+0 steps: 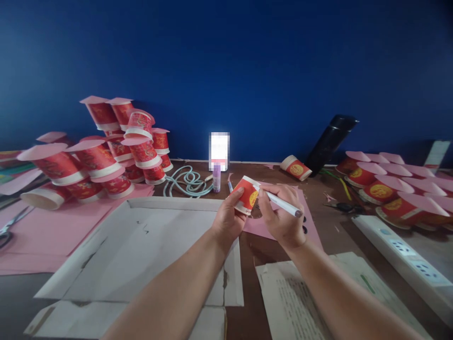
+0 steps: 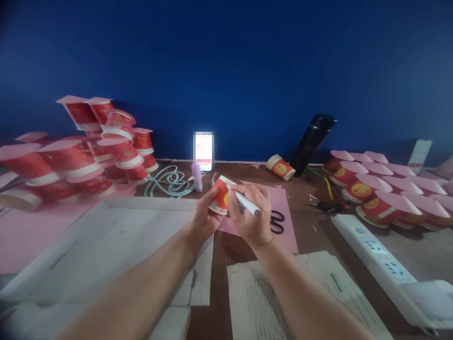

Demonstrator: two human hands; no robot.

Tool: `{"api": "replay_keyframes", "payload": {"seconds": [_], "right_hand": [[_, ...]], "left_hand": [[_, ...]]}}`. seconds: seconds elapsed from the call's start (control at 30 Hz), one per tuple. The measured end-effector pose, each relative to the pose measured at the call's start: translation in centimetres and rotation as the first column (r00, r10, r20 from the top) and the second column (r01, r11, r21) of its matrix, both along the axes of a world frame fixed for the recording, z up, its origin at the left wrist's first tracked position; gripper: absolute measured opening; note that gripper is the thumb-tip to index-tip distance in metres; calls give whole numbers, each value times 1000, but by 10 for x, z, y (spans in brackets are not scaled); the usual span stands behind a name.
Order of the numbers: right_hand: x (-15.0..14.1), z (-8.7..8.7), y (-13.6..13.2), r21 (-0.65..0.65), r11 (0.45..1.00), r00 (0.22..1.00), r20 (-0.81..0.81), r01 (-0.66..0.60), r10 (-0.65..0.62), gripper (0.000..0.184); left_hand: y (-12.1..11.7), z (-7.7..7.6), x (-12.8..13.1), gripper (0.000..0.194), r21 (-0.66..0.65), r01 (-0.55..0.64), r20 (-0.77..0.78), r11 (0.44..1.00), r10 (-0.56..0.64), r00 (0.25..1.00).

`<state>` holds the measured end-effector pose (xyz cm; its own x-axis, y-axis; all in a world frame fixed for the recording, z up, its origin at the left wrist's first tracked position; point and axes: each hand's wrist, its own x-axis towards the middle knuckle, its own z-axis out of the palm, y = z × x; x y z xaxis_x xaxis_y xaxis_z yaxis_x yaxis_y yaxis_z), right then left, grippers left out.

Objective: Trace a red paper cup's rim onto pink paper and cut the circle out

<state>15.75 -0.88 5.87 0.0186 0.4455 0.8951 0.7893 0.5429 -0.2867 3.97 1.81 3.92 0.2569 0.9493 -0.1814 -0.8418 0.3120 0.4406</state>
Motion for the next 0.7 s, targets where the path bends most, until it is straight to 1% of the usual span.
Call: {"api": "replay_keyframes", "payload": {"seconds": [0.17,0.33,0.6,0.7], "right_hand": [[0,0,1,0,1000,1000,4,22,-22,7],[0,0,1,-5,999,999,5,32,-32,6],[0,-1,0,-25,998,999,11,52,-51,5],[0,0,0,-30,998,999,21,48,-48,5]], "left_hand": [[-1,0,0,36,14,13,-3,1000,-13,1000],[-1,0,0,27,-3,18,-20,1000,-18,1000],[0,1,0,38,-9,-5,3,1000,6,1000],[1,1,-1,37,-21,-7,4,1000,7,1000]]}}
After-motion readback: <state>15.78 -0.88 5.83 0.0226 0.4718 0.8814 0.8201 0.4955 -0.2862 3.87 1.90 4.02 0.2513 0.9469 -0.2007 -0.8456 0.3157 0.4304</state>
